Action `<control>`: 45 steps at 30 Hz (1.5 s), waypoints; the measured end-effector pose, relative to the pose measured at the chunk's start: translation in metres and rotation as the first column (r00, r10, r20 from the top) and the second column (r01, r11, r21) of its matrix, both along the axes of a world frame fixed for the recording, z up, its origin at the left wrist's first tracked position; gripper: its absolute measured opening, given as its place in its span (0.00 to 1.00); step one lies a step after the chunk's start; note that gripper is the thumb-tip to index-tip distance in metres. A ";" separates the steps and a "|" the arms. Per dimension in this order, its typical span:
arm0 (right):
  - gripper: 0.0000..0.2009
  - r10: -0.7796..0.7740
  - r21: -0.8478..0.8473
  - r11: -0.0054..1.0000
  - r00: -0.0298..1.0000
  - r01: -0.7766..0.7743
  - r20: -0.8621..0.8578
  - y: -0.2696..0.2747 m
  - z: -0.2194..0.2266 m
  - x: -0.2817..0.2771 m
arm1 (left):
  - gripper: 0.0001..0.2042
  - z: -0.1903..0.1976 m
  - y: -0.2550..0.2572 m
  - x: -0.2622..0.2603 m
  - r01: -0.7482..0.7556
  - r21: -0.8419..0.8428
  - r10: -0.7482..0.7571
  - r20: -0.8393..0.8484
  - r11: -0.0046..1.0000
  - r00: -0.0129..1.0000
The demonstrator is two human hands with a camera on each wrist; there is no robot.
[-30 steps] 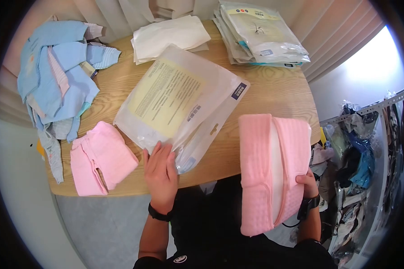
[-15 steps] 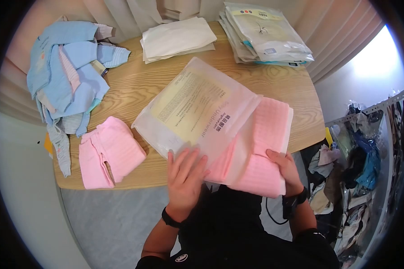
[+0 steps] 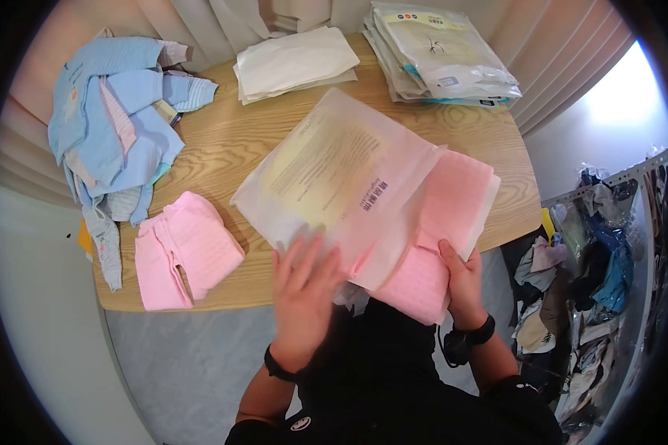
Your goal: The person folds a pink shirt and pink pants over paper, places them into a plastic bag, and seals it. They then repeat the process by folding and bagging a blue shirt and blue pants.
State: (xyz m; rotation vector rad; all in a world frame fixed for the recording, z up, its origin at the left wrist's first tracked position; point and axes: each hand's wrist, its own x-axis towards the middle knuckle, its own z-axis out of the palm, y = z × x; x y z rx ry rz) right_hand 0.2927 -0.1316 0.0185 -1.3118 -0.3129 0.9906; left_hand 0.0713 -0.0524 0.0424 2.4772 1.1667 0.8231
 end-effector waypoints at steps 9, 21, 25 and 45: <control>0.16 -0.125 0.158 0.975 0.976 0.154 -0.180 0.013 0.001 -0.052 | 0.19 0.008 -0.030 0.030 0.172 -0.098 -0.168 0.045 0.980 0.985; 0.17 0.128 0.265 0.964 0.918 -0.025 -0.376 0.022 0.001 -0.051 | 0.22 0.021 -0.019 0.014 0.370 -0.001 -0.368 0.112 0.929 0.923; 0.18 0.112 0.202 0.979 0.922 -0.038 -0.370 0.034 0.010 -0.066 | 0.19 0.032 -0.013 0.007 0.155 0.024 -0.156 0.053 0.988 0.986; 0.18 0.316 0.191 0.940 0.931 -0.281 -0.184 0.003 -0.054 -0.070 | 0.17 0.022 -0.031 0.008 0.247 0.170 -0.269 0.124 0.954 0.955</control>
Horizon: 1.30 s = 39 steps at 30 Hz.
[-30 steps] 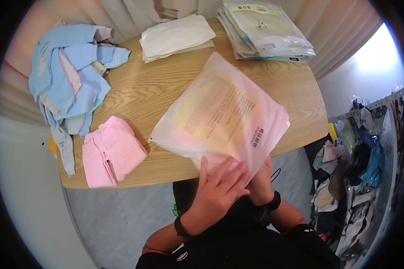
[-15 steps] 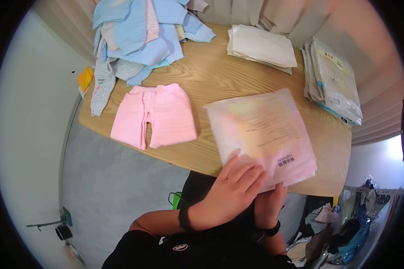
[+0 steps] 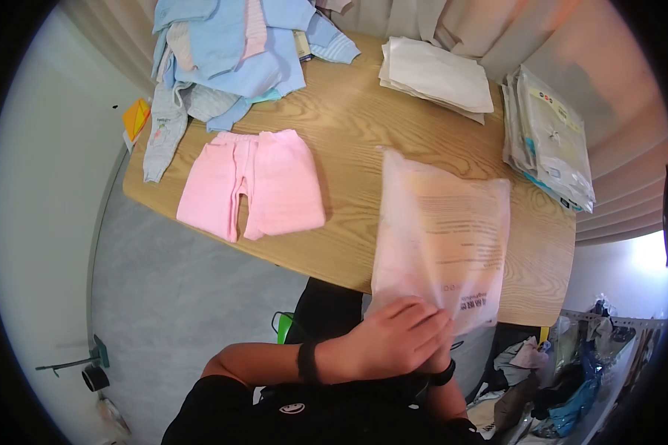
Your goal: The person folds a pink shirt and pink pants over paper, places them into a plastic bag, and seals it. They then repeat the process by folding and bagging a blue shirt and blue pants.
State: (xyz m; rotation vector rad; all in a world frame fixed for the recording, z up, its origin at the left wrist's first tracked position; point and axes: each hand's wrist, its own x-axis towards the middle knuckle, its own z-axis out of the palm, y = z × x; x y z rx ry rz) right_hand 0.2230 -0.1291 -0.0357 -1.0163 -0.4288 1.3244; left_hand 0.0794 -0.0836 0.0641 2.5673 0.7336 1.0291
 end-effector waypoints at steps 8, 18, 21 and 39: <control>0.20 -0.052 0.066 0.996 0.975 0.068 -0.215 0.052 0.033 0.002 | 0.16 -0.013 0.038 -0.036 -0.218 -0.078 0.216 -0.039 0.973 0.976; 0.19 0.484 -0.258 0.851 0.874 -0.458 0.045 -0.013 0.051 0.059 | 0.22 -0.058 0.083 -0.240 -0.929 0.086 0.926 -0.152 0.361 0.346; 0.17 0.308 -0.157 0.941 0.951 -0.299 0.037 -0.002 0.056 0.042 | 0.23 -0.061 0.079 -0.245 -0.927 -0.066 0.889 -0.267 0.369 0.372; 0.20 0.702 -0.102 0.470 0.302 -0.876 0.645 0.051 0.093 -0.027 | 0.37 -0.002 0.079 -0.160 -0.463 -0.291 0.439 -0.146 0.838 0.887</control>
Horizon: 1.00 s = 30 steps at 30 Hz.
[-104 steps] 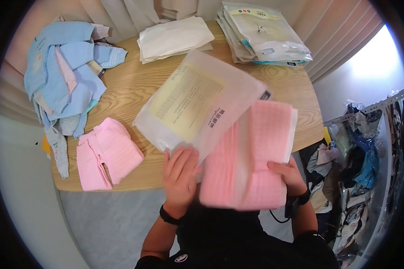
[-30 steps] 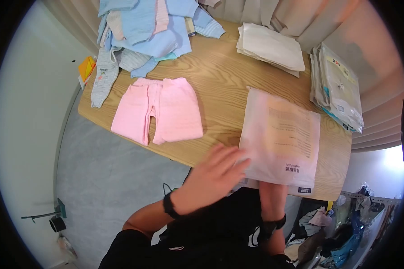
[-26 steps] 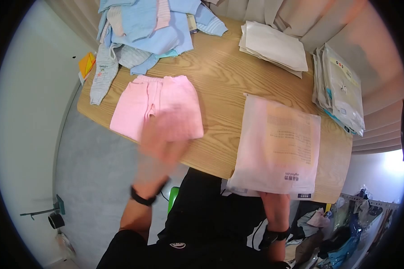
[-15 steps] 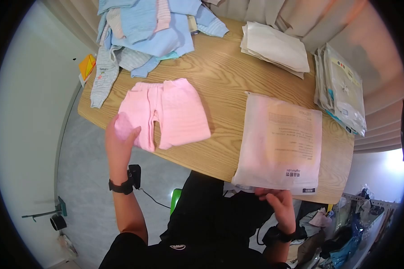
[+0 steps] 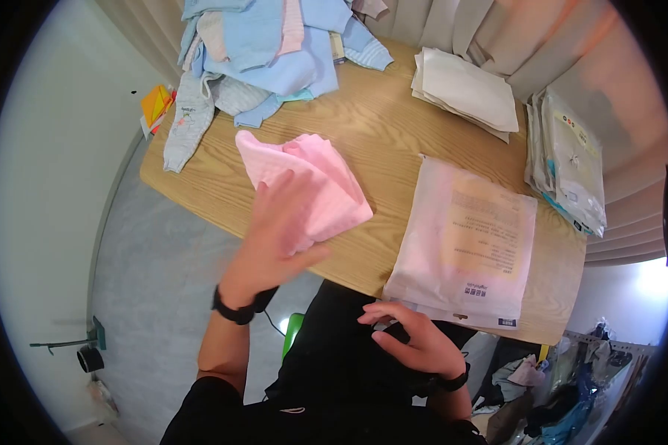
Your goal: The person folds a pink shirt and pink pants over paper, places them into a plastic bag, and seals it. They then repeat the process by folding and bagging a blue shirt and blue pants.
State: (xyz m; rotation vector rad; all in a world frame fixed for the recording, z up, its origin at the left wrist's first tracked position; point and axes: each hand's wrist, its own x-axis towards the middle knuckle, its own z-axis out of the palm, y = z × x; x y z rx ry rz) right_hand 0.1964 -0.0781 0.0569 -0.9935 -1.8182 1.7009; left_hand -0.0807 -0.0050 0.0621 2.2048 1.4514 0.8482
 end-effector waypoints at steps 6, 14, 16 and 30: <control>0.18 -0.044 -0.064 0.997 0.999 0.045 0.012 -0.009 -0.008 0.007 | 0.30 -0.043 0.002 0.022 -0.025 0.092 0.046 -0.239 0.995 0.970; 0.18 -0.101 -0.186 0.979 0.988 0.078 -0.114 -0.010 -0.021 0.005 | 0.23 -0.041 -0.001 0.036 -0.249 0.202 0.258 -0.019 0.947 0.966; 0.26 -0.179 -0.352 0.933 0.945 0.074 -0.274 -0.009 -0.027 -0.003 | 0.22 -0.043 -0.001 0.035 -0.287 0.235 0.302 -0.030 0.929 0.953; 0.34 -0.333 -0.417 0.899 0.824 0.132 -0.458 -0.007 -0.022 -0.037 | 0.12 -0.009 -0.062 0.048 0.268 0.053 -0.256 0.521 0.962 0.814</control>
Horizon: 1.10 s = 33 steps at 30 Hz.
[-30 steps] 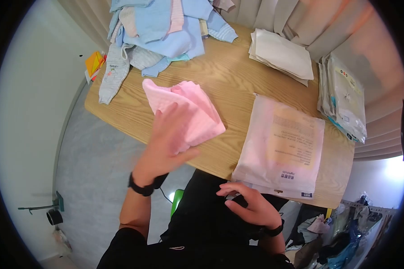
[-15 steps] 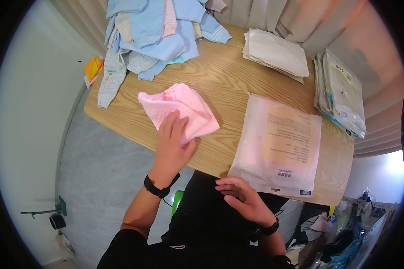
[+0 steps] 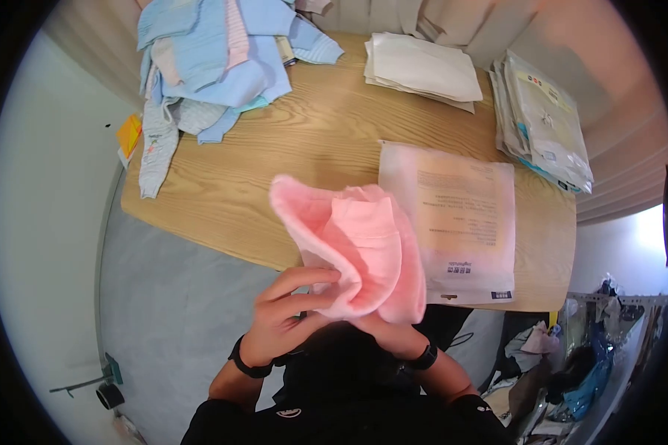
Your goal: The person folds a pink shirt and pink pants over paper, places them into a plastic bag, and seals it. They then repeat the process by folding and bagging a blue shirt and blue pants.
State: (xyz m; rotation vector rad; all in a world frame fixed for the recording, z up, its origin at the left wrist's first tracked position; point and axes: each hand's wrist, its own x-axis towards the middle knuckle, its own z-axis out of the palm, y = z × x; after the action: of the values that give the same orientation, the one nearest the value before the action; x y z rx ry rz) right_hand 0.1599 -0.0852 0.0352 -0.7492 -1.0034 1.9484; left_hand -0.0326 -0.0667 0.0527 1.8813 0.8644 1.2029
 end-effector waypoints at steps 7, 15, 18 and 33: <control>0.25 -0.585 0.081 0.767 0.745 0.637 -0.321 -0.029 0.007 0.031 | 0.12 0.015 0.001 0.035 0.123 -0.173 0.015 0.634 0.977 0.773; 0.23 -0.896 -0.314 0.442 0.425 0.840 -0.127 -0.030 -0.010 0.085 | 0.18 -0.028 0.037 0.067 0.277 -0.742 -0.094 0.279 0.610 0.956; 0.23 -0.919 -0.313 0.389 0.387 0.867 -0.071 -0.039 -0.015 0.085 | 0.17 -0.021 0.040 0.067 0.268 -0.834 0.044 0.329 0.481 0.943; 0.39 -0.666 0.599 0.714 0.617 0.363 0.419 -0.044 0.021 0.068 | 0.10 -0.015 0.006 0.108 0.346 -0.200 -0.222 0.465 0.917 0.857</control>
State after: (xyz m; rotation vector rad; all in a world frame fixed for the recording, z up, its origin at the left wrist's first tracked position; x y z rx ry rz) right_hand 0.2274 -0.1291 0.0567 -1.2671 -1.3604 0.8666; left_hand 0.0757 -0.0606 0.0379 1.3770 0.4553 1.1783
